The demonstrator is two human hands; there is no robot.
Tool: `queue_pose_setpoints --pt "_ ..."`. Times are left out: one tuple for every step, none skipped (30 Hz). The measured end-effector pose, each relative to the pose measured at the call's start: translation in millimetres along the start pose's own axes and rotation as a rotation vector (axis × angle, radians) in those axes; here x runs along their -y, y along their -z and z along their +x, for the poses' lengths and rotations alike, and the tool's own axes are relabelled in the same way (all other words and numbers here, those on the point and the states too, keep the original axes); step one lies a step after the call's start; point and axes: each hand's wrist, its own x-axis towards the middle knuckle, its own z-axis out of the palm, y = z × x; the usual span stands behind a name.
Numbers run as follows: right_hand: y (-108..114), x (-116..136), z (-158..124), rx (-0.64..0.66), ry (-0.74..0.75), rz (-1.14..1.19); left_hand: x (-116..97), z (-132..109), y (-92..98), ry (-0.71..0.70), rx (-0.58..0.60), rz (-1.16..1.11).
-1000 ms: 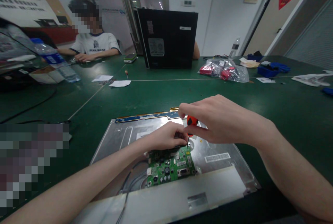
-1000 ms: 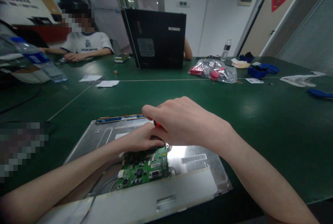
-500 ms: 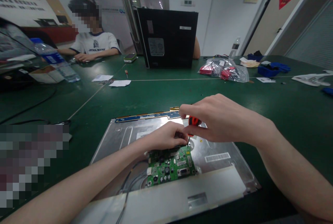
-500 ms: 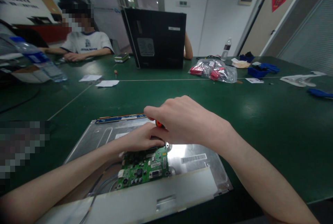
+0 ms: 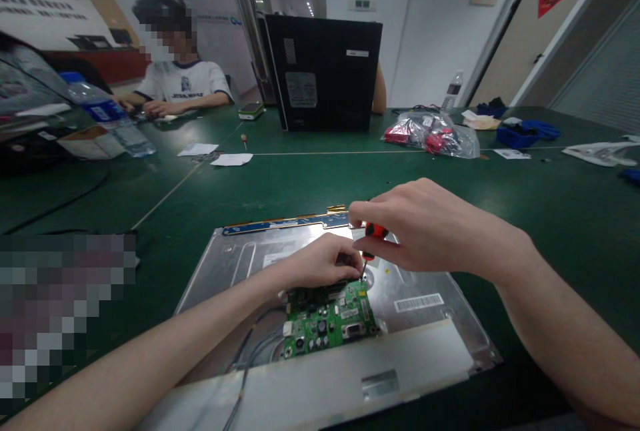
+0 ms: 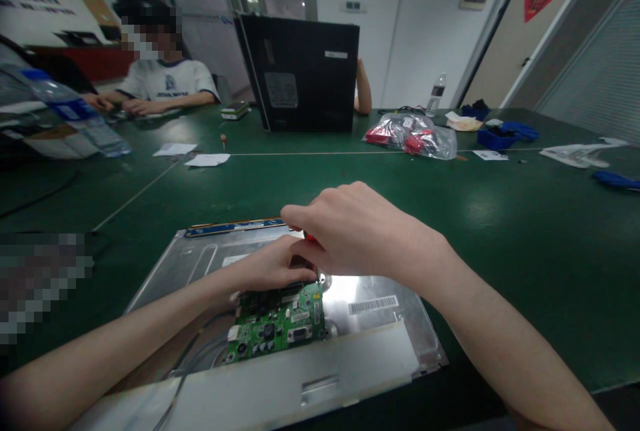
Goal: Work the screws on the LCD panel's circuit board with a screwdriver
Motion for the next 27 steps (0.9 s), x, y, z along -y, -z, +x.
queue_pose_setpoints --pt "0.1 -0.2 -0.2 0.001 0.001 -0.008 -0.3 0.2 0.3 -0.005 0.006 -0.002" --pt "0.5 0.0 -0.6 0.003 0.009 -0.010 -0.4 0.3 0.4 -0.010 0.006 -0.003" --pt "1.1 0.5 -1.1 0.007 0.020 -0.007 -0.2 0.4 0.4 -0.015 0.002 -0.003" --pt "1.9 1.2 -1.8 0.013 0.033 0.001 0.1 0.3 0.2 -0.019 -0.005 -0.001" --pt "2.7 2.0 -2.5 0.018 0.043 0.011 0.6 0.2 -0.1 -0.021 -0.012 0.000" --pt "3.4 2.7 -3.0 0.025 0.050 0.022 1.1 0.0 -0.4 -0.022 -0.020 0.000" --pt "3.8 3.2 -3.4 0.030 0.054 0.030 1.6 -0.3 -0.7 -0.020 -0.024 0.000" --pt "4.0 3.5 -3.5 0.033 0.054 0.035 2.1 -0.5 -1.0 -0.019 -0.022 0.000" --pt "3.7 3.4 -3.3 0.032 0.052 0.037 2.4 -0.7 -1.2 -0.017 -0.020 -0.001" --pt "3.1 3.0 -2.8 0.027 0.048 0.037 2.5 -0.9 -1.2 -0.015 -0.018 -0.001" --pt "2.3 2.5 -2.2 0.019 0.042 0.034 2.5 -0.9 -1.2 -0.014 -0.019 0.001" --pt "1.4 1.8 -1.5 0.009 0.035 0.028 2.3 -0.8 -1.1 -0.014 -0.021 0.002" --pt "0.6 1.2 -0.8 0.000 0.025 0.016 2.1 -0.7 -1.0 -0.014 -0.020 0.000" --pt "-0.1 0.7 -0.3 -0.007 0.014 0.000 1.8 -0.5 -0.8 -0.012 -0.014 -0.004" --pt "-0.3 0.3 0.1 -0.010 0.005 -0.017 1.6 -0.3 -0.6 -0.010 -0.006 -0.010" --pt "-0.3 0.2 0.2 -0.007 -0.004 -0.032 1.6 -0.1 -0.5 -0.010 0.002 -0.016" --pt "0.1 0.4 0.1 -0.001 -0.006 -0.037 1.7 0.0 -0.5 -0.011 0.006 -0.020" --pt "0.8 0.8 -0.2 0.009 -0.001 -0.030 2.1 0.1 -0.6 -0.012 0.006 -0.022" --pt "1.6 1.4 -0.7 0.018 0.006 -0.016 2.5 0.2 -0.8 -0.014 0.001 -0.021" --pt "2.4 2.1 -1.2 0.024 0.015 0.002 3.0 0.2 -1.0 -0.016 -0.006 -0.019" --pt "3.0 2.8 -1.7 0.031 0.024 0.018 3.4 0.2 -1.3 -0.014 -0.011 -0.016" --pt "3.4 3.4 -2.1 0.033 0.032 0.030 3.7 0.1 -1.4 -0.009 -0.012 -0.013" --pt "3.4 3.7 -2.4 0.033 0.037 0.036 3.7 0.0 -1.6 -0.003 -0.011 -0.011" --pt "3.1 3.8 -2.5 0.031 0.037 0.037 3.6 -0.1 -1.6 0.001 -0.011 -0.010" --pt "2.5 3.7 -2.4 0.024 0.037 0.039 3.3 -0.1 -1.6 0.004 -0.011 -0.010" --pt "1.7 3.2 -2.1 0.015 0.036 0.041 3.0 -0.2 -1.5 0.005 -0.010 -0.011" --pt "0.8 2.6 -1.8 0.005 0.033 0.042 2.6 -0.3 -1.3 0.006 -0.007 -0.012"
